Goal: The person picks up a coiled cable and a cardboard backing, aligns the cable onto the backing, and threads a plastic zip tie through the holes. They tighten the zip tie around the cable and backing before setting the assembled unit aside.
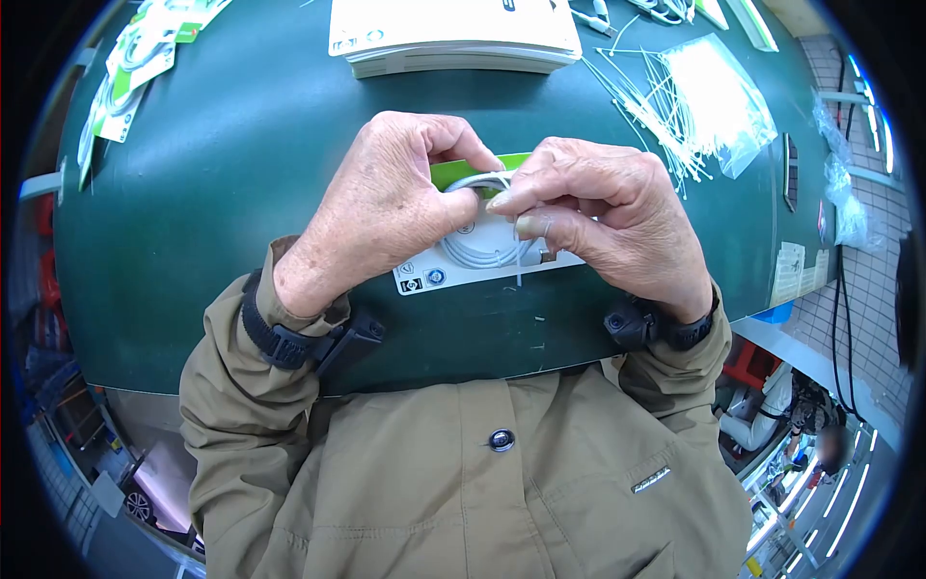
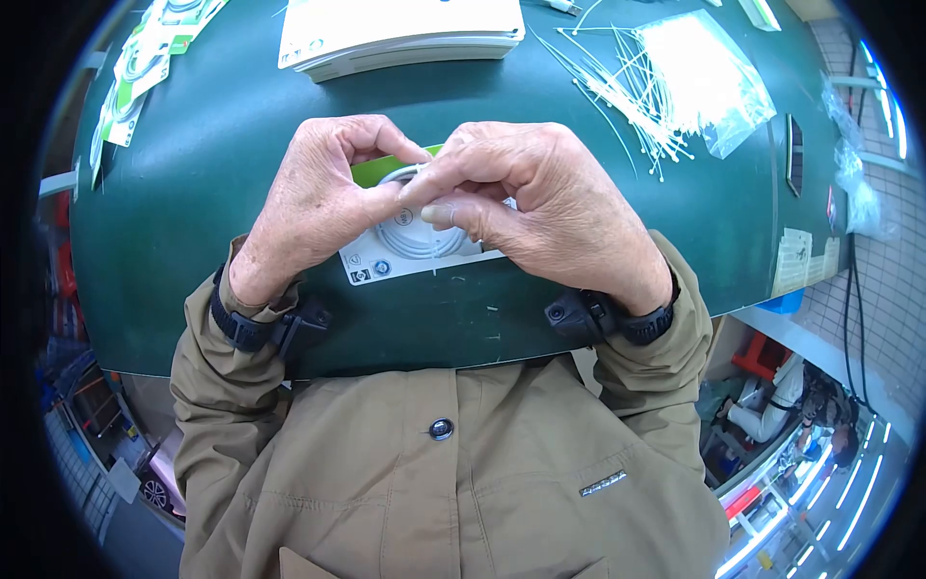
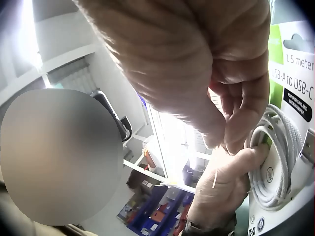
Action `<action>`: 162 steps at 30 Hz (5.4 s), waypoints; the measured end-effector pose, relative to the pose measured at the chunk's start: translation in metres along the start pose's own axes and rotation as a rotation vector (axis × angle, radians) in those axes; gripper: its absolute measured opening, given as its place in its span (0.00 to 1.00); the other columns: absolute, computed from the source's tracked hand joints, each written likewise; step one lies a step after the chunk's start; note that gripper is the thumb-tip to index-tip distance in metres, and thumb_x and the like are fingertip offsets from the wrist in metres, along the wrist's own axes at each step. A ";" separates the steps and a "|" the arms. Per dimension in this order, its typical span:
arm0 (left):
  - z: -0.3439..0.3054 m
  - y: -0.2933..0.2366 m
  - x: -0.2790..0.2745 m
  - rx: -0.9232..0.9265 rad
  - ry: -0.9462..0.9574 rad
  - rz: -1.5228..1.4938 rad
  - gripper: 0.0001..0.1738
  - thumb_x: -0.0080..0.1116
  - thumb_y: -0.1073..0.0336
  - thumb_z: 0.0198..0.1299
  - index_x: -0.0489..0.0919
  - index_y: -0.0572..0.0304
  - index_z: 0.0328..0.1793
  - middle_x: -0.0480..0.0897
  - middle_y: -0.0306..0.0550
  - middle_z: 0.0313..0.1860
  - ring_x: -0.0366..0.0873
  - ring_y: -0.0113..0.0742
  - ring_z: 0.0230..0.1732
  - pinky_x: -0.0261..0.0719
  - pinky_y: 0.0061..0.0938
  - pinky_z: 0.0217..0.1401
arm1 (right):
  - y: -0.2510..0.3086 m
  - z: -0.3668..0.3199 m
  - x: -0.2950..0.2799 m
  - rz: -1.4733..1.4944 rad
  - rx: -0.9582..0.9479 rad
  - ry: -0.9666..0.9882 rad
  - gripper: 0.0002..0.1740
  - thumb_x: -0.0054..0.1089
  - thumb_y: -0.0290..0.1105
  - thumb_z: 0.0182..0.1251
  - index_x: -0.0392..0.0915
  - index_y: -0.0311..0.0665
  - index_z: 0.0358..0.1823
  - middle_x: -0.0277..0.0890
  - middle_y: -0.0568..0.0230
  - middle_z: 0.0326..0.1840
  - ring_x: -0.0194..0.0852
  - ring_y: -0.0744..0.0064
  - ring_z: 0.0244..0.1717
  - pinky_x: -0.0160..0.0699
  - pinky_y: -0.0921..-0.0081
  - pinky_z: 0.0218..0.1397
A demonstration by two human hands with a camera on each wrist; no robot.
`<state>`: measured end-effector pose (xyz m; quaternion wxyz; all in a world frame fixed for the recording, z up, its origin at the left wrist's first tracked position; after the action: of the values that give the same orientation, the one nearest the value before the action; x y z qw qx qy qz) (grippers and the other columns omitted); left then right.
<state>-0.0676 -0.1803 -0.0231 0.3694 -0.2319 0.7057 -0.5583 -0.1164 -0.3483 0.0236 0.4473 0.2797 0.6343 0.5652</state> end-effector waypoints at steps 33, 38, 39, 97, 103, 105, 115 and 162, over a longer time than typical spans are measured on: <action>-0.007 -0.012 -0.022 0.026 -0.062 -0.081 0.15 0.63 0.80 0.55 0.91 0.70 0.48 0.93 0.46 0.42 0.88 0.25 0.46 0.89 0.24 0.56 | 0.023 -0.007 0.014 -0.596 -0.618 -0.314 0.19 0.84 0.18 0.51 0.86 0.43 0.41 0.89 0.62 0.43 0.77 0.68 0.35 0.74 0.74 0.34; -0.006 -0.011 -0.022 0.006 -0.055 -0.078 0.15 0.63 0.79 0.56 0.91 0.71 0.48 0.93 0.47 0.41 0.88 0.26 0.45 0.88 0.24 0.55 | 0.022 -0.006 0.014 -0.594 -0.615 -0.310 0.19 0.84 0.18 0.51 0.86 0.43 0.41 0.89 0.62 0.43 0.77 0.67 0.35 0.74 0.73 0.34; -0.006 -0.010 -0.021 0.001 -0.055 -0.080 0.15 0.63 0.79 0.56 0.91 0.71 0.48 0.93 0.47 0.41 0.88 0.26 0.45 0.88 0.24 0.55 | 0.023 -0.006 0.014 -0.593 -0.612 -0.309 0.19 0.85 0.18 0.51 0.86 0.43 0.41 0.89 0.62 0.43 0.77 0.67 0.35 0.74 0.73 0.34; -0.004 -0.010 -0.018 -0.025 -0.048 -0.061 0.13 0.67 0.77 0.58 0.91 0.71 0.49 0.92 0.45 0.40 0.88 0.27 0.44 0.86 0.23 0.50 | 0.020 0.001 -0.005 -0.598 -0.484 -0.390 0.15 0.81 0.26 0.62 0.85 0.38 0.48 0.88 0.58 0.42 0.89 0.63 0.35 0.87 0.70 0.38; -0.010 -0.027 -0.018 0.031 0.058 -0.270 0.15 0.63 0.81 0.56 0.90 0.71 0.49 0.90 0.47 0.47 0.87 0.30 0.48 0.86 0.25 0.55 | -0.011 -0.019 -0.077 -0.093 -0.110 -0.804 0.07 0.72 0.22 0.75 0.86 0.33 0.50 0.89 0.65 0.43 0.86 0.82 0.39 0.84 0.81 0.40; -0.012 -0.033 -0.018 0.077 0.071 -0.305 0.15 0.64 0.81 0.55 0.90 0.71 0.49 0.90 0.48 0.47 0.87 0.30 0.48 0.86 0.25 0.55 | -0.025 -0.010 -0.072 0.016 -0.010 -0.648 0.07 0.70 0.22 0.77 0.86 0.31 0.52 0.89 0.65 0.44 0.86 0.83 0.39 0.84 0.82 0.41; -0.013 -0.033 -0.026 0.125 0.007 -0.323 0.14 0.63 0.78 0.58 0.90 0.71 0.50 0.92 0.45 0.45 0.87 0.25 0.46 0.85 0.22 0.53 | -0.083 -0.003 0.006 0.664 0.199 -0.066 0.22 0.77 0.28 0.70 0.83 0.36 0.63 0.88 0.68 0.53 0.86 0.82 0.48 0.87 0.81 0.48; -0.029 -0.084 0.011 0.618 -0.032 0.629 0.16 0.77 0.81 0.47 0.85 0.63 0.42 0.79 0.49 0.34 0.81 0.50 0.35 0.79 0.40 0.34 | -0.034 0.015 -0.019 -0.412 -0.204 -0.141 0.04 0.64 0.20 0.55 0.78 0.34 0.31 0.74 0.61 0.26 0.74 0.65 0.24 0.73 0.68 0.29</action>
<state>-0.1042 -0.1927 0.0575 0.5842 0.1070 0.5362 -0.5998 -0.0894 -0.3645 -0.0037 0.6223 0.1368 0.5847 0.5021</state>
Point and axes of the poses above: each hand's wrist, its own z-axis towards the middle knuckle, its own x-axis out of the palm, y = z × x, the point moved 6 cm from there along z, towards the middle knuckle
